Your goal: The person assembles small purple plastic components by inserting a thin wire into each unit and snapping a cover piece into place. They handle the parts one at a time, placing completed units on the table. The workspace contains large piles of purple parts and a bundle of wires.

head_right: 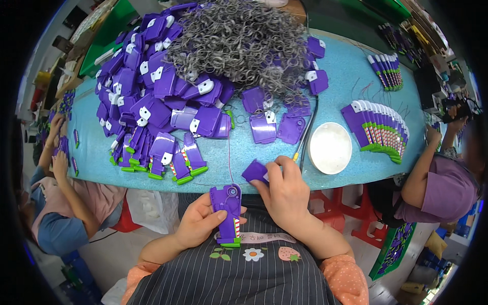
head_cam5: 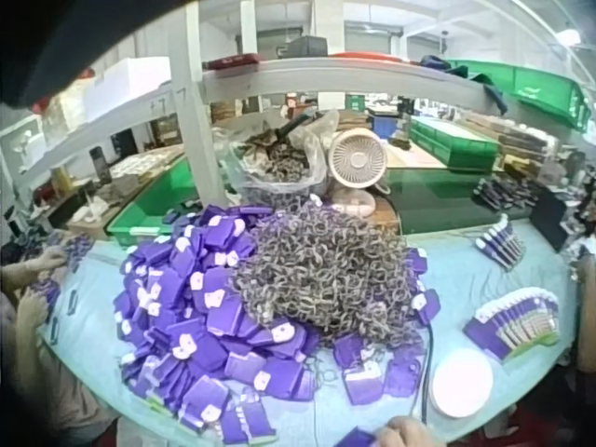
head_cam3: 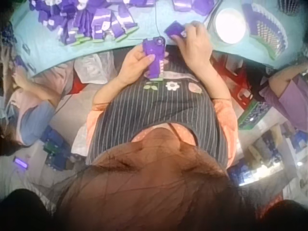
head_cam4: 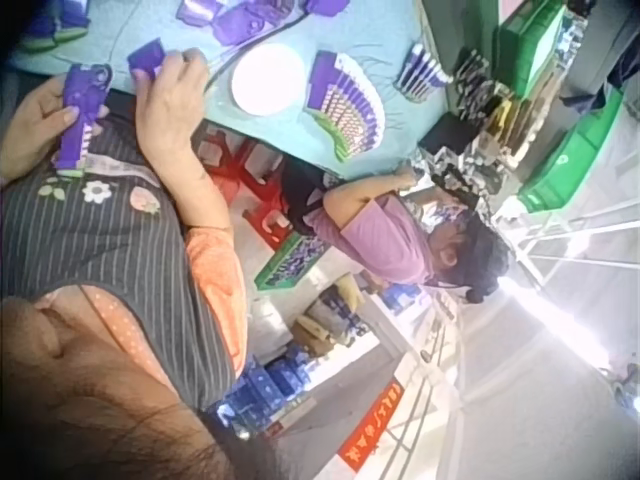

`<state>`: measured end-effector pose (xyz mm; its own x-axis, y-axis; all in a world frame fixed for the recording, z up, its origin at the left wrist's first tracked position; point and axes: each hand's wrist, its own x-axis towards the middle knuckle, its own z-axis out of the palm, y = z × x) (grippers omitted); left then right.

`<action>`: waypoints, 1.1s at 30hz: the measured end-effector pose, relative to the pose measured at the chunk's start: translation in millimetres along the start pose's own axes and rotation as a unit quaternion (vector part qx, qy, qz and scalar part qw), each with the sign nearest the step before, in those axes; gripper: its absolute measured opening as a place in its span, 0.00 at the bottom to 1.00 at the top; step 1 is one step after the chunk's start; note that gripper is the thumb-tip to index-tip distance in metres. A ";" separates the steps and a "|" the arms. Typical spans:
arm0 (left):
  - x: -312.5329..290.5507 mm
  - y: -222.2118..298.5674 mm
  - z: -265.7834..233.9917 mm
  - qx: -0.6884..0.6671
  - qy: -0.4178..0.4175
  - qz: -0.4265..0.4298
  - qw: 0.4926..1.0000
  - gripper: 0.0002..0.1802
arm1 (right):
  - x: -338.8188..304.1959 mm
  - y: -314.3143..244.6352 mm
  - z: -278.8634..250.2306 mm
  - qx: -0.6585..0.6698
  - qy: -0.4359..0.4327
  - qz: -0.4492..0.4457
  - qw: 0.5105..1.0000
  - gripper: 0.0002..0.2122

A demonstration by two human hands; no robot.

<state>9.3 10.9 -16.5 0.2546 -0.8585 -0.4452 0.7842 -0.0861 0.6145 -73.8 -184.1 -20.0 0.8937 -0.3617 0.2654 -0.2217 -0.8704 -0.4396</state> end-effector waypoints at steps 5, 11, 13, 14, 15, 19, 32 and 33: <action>-2.0 -0.8 0.5 0.039 0.003 0.006 0.999 0.27 | -13.0 -2.8 -28.1 0.540 -0.110 0.234 0.801 0.07; 2.5 -1.7 7.3 0.068 -0.036 -0.012 0.997 0.30 | -7.1 -3.8 -10.8 0.587 -0.218 0.152 0.764 0.12; 1.6 0.2 11.1 0.077 -0.039 -0.015 0.996 0.30 | -8.4 -3.6 -3.4 0.597 -0.227 0.162 0.752 0.12; 1.5 2.1 12.9 0.091 -0.039 -0.014 0.995 0.30 | -10.5 -4.0 -0.4 0.603 -0.225 0.171 0.746 0.12; 1.4 2.7 14.0 0.104 -0.039 -0.014 0.994 0.30 | -12.3 -4.4 1.3 0.609 -0.222 0.181 0.740 0.12; -0.9 -1.8 18.0 0.128 -0.001 0.017 0.992 0.23 | -13.7 -5.1 0.9 0.554 -0.219 0.142 0.791 0.13; 5.2 1.7 8.5 0.296 -0.011 0.163 0.941 0.15 | -2.8 -11.9 -3.0 0.756 -0.227 0.297 0.537 0.06; 5.2 1.3 4.0 0.282 -0.031 0.158 0.946 0.16 | -0.6 -9.8 -1.5 0.754 -0.238 0.281 0.544 0.06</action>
<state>9.3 4.3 -15.4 0.3787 -0.9128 -0.1529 0.2438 -0.0609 0.9679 -72.8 -175.9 -14.5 0.9291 0.0110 -0.3696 -0.2616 0.7261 -0.6359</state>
